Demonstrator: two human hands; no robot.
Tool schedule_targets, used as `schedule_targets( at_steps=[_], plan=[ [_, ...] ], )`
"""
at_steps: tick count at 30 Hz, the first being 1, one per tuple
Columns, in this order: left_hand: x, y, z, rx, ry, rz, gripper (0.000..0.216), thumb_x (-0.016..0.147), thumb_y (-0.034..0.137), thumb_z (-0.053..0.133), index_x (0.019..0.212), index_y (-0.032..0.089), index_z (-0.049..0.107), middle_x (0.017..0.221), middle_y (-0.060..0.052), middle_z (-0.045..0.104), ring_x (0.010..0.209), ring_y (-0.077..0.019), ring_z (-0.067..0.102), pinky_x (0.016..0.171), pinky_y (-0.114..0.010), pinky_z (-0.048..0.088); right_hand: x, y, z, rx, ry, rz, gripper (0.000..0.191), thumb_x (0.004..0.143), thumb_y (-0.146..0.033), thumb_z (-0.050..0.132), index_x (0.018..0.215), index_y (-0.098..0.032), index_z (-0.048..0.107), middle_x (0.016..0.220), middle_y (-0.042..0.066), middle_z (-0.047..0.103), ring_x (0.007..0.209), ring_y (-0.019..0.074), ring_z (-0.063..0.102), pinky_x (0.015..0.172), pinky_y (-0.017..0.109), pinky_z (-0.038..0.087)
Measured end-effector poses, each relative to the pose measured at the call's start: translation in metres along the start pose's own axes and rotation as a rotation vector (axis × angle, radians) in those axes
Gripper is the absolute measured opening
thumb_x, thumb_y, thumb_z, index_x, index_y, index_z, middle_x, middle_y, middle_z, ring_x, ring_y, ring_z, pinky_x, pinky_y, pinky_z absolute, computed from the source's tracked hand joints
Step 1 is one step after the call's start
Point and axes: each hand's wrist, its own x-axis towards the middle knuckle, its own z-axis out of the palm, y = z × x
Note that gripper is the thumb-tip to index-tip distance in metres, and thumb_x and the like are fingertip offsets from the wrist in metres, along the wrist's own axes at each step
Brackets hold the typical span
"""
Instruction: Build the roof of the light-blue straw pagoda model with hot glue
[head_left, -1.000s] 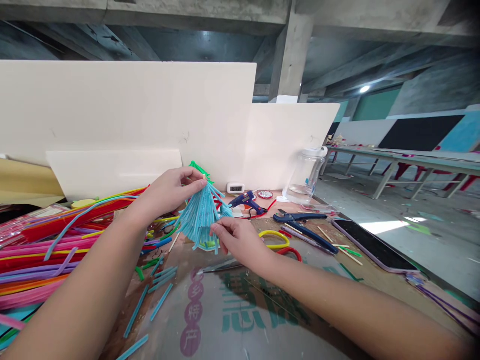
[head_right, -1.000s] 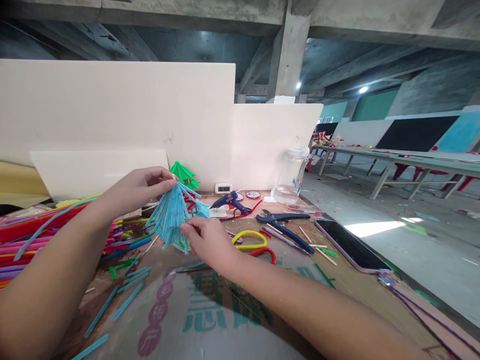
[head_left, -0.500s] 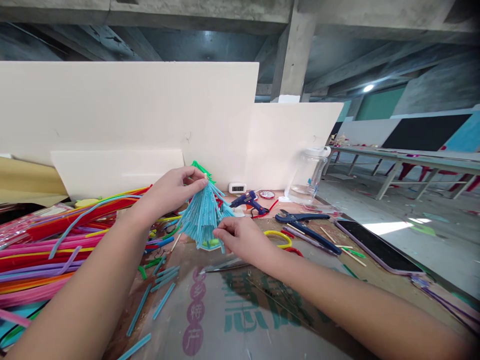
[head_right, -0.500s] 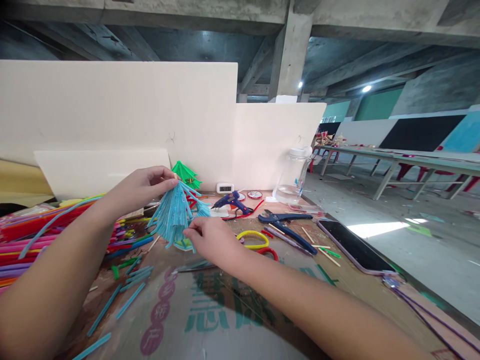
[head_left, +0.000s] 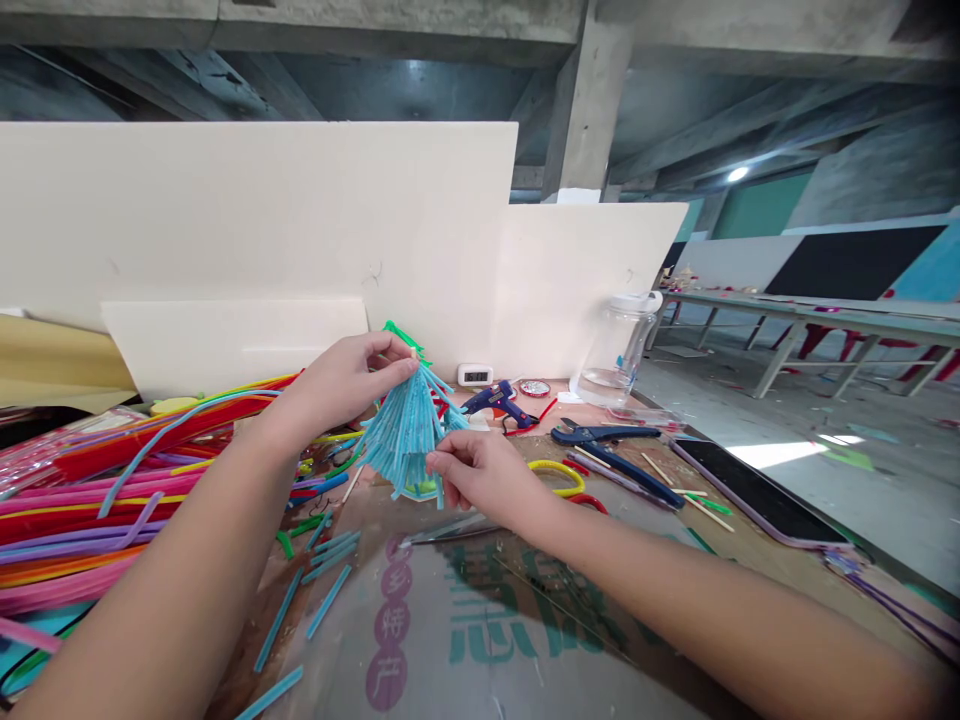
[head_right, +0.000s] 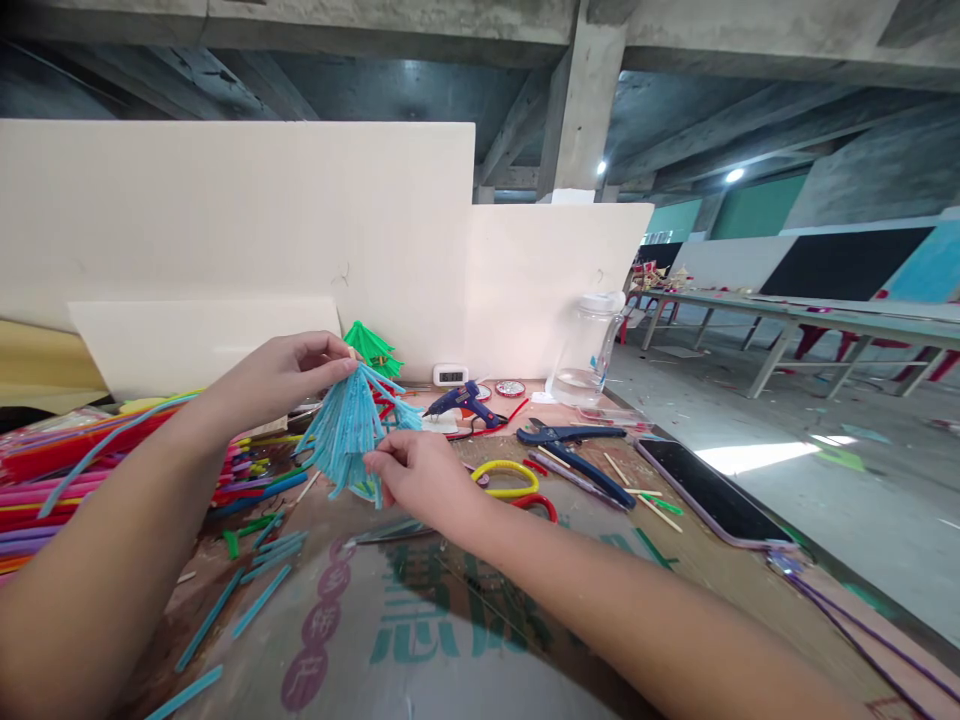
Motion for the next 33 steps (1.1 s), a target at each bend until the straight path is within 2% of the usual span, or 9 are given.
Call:
schedule_targets(
  at_steps=[10, 17, 22, 26, 33],
  plan=[
    [0.000, 0.000, 0.000, -0.002, -0.002, -0.003, 0.033, 0.084, 0.051, 0.054, 0.092, 0.020, 0.063, 0.074, -0.001, 0.057, 0.063, -0.0151, 0.052, 0.055, -0.025, 0.039, 0.001, -0.001, -0.001, 0.066, 0.017, 0.007, 0.025, 0.090, -0.035, 0.050, 0.071, -0.019, 0.056, 0.053, -0.003, 0.058, 0.045, 0.0090, 0.050, 0.047, 0.021, 0.038],
    [0.000, 0.001, -0.001, 0.023, 0.000, 0.006, 0.031, 0.084, 0.050, 0.055, 0.092, 0.020, 0.063, 0.078, -0.002, 0.061, 0.066, -0.0152, 0.054, 0.059, -0.027, 0.041, -0.002, -0.014, -0.003, 0.196, -0.011, 0.083, 0.023, 0.090, -0.028, 0.051, 0.069, -0.019, 0.053, 0.051, -0.004, 0.056, 0.042, 0.0081, 0.048, 0.043, 0.019, 0.040],
    [0.001, 0.000, -0.002, -0.009, -0.005, 0.001, 0.030, 0.084, 0.049, 0.055, 0.091, 0.020, 0.062, 0.077, -0.001, 0.061, 0.066, -0.0143, 0.053, 0.057, -0.025, 0.040, 0.000, -0.016, -0.010, 0.206, -0.133, 0.139, 0.026, 0.090, -0.032, 0.052, 0.070, -0.017, 0.057, 0.048, -0.004, 0.056, 0.039, 0.0078, 0.047, 0.041, 0.019, 0.039],
    [0.001, -0.001, -0.002, -0.015, 0.009, -0.001, 0.029, 0.083, 0.047, 0.056, 0.090, 0.020, 0.063, 0.077, -0.001, 0.062, 0.067, -0.0147, 0.054, 0.057, -0.025, 0.039, 0.003, -0.015, -0.016, 0.315, -0.258, 0.170, 0.022, 0.086, -0.032, 0.056, 0.078, -0.014, 0.064, 0.049, -0.003, 0.058, 0.039, 0.0071, 0.048, 0.043, 0.019, 0.040],
    [-0.001, 0.001, -0.003, -0.008, 0.006, -0.023, 0.030, 0.083, 0.048, 0.055, 0.091, 0.020, 0.063, 0.076, -0.001, 0.061, 0.062, -0.0140, 0.052, 0.052, -0.024, 0.038, 0.002, -0.010, -0.010, 0.459, -0.225, 0.167, 0.024, 0.082, -0.036, 0.059, 0.075, -0.013, 0.064, 0.048, -0.004, 0.058, 0.038, 0.0060, 0.045, 0.041, 0.019, 0.037]
  ],
)
